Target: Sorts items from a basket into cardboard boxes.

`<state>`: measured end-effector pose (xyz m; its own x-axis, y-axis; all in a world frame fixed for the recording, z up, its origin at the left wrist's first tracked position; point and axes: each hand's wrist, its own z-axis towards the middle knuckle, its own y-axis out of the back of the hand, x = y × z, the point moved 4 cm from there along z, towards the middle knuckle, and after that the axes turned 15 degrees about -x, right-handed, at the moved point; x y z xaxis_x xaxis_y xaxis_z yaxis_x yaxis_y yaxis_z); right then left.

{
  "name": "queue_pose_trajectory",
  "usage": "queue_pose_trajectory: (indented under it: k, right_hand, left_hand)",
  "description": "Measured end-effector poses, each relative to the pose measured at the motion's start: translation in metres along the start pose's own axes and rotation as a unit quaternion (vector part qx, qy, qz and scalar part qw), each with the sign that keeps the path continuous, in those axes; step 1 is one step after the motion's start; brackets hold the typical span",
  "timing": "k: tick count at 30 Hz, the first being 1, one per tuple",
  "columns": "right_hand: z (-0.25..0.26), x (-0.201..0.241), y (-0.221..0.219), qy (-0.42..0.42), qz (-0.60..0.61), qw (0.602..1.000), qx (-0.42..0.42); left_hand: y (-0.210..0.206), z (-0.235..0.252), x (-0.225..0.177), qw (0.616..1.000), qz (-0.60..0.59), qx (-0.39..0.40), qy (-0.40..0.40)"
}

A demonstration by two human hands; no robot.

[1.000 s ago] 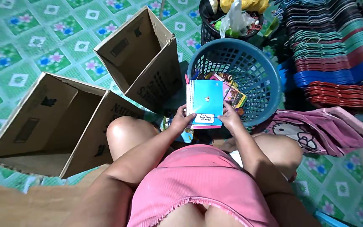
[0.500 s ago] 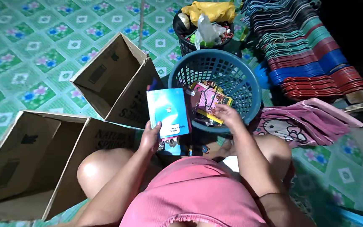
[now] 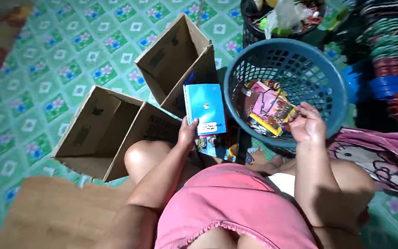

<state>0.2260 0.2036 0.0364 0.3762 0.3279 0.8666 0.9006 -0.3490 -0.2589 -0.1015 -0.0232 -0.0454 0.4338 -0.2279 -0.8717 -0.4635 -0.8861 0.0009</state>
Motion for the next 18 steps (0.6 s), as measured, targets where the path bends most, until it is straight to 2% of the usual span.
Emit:
queue_pose_trajectory:
  k: [5, 14, 18]
  right_hand:
    - [0.003, -0.007, 0.002, -0.009, -0.011, 1.000, -0.013]
    - [-0.006, -0.028, -0.002, -0.028, -0.056, 0.998, -0.001]
    - [-0.010, -0.031, -0.006, -0.036, -0.062, 0.997, 0.011]
  left_hand:
    - [-0.007, -0.001, -0.001, 0.999, 0.008, 0.035, -0.006]
    - [-0.007, -0.003, 0.000, 0.999, 0.005, 0.037, -0.005]
    - [-0.007, 0.000, 0.013, 0.998, -0.016, 0.001, 0.067]
